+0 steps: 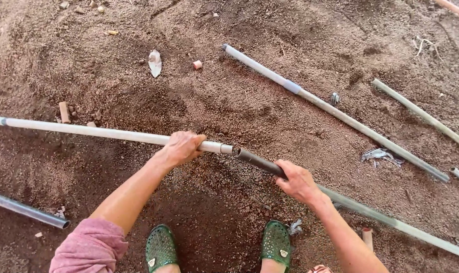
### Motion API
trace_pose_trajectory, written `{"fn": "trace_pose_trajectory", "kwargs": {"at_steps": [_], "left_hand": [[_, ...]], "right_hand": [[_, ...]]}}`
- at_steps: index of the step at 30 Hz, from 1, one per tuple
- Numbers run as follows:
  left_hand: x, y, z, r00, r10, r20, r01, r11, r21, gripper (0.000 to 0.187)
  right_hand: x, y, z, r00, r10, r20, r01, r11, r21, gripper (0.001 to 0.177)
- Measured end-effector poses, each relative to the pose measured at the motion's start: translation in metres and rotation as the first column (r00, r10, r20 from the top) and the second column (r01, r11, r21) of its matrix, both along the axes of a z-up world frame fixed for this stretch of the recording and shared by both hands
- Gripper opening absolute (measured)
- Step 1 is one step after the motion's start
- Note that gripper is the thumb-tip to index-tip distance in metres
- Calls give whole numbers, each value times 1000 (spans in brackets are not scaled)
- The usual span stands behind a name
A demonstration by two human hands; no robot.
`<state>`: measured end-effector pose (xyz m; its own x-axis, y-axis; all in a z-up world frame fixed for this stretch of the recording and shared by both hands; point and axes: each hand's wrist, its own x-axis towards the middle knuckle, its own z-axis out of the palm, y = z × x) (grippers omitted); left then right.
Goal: The person kneels on the ground and connects multiple sections of metal and plastic pipes by hand. They pick up individual pipe segments, align the ends, and push them together to form longer continuous pipes.
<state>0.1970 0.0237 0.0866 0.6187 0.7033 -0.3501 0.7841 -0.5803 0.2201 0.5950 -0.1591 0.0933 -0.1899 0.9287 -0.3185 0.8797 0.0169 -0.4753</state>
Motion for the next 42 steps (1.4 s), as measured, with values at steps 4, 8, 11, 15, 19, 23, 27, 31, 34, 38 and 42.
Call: {"fn": "trace_pose_trajectory", "kwargs": {"at_steps": [4,8,11,15,19,23,27,31,34,38,42], "left_hand": [[1,-6,8,999,-21,-41,20,1000,-10,8],[4,-14,11,990,-78,-117,71,995,-69,7],[11,-20,-11,991,-101,-84,93,991,-91,8],[14,-22,-15,987,-110,-119,106,994,-41,11],[16,-28,-15,961,-115,-252,132,990,55,10],[29,-29,-17,949,-116,-294,147,985,86,12],[34,-24,-17,932,-143,-332,191,975,116,11],[35,-28,-3,950,-116,-289,144,986,78,17],[31,-30,-5,964,-97,-246,114,992,54,16],[33,-34,16,981,-57,-188,65,997,36,23],[32,-32,0,984,-45,-174,55,997,53,20]], "right_hand": [[-7,0,16,993,-11,120,22,996,-88,29],[-10,-8,5,987,10,158,3,997,-80,22],[-7,-10,-13,990,-3,138,13,997,-72,23],[0,-15,-42,975,33,218,-21,998,-58,30],[-4,-18,-46,968,57,245,-50,998,-35,43],[-4,-19,-59,946,77,315,-60,996,-63,37],[-3,-19,-74,939,66,338,-40,996,-86,39],[-2,-20,-77,951,40,306,-14,996,-89,49],[-2,-20,-80,958,31,284,-4,995,-96,54],[0,-21,-89,959,41,282,-7,992,-122,54],[-2,-17,-77,962,41,271,-2,990,-143,51]]}}
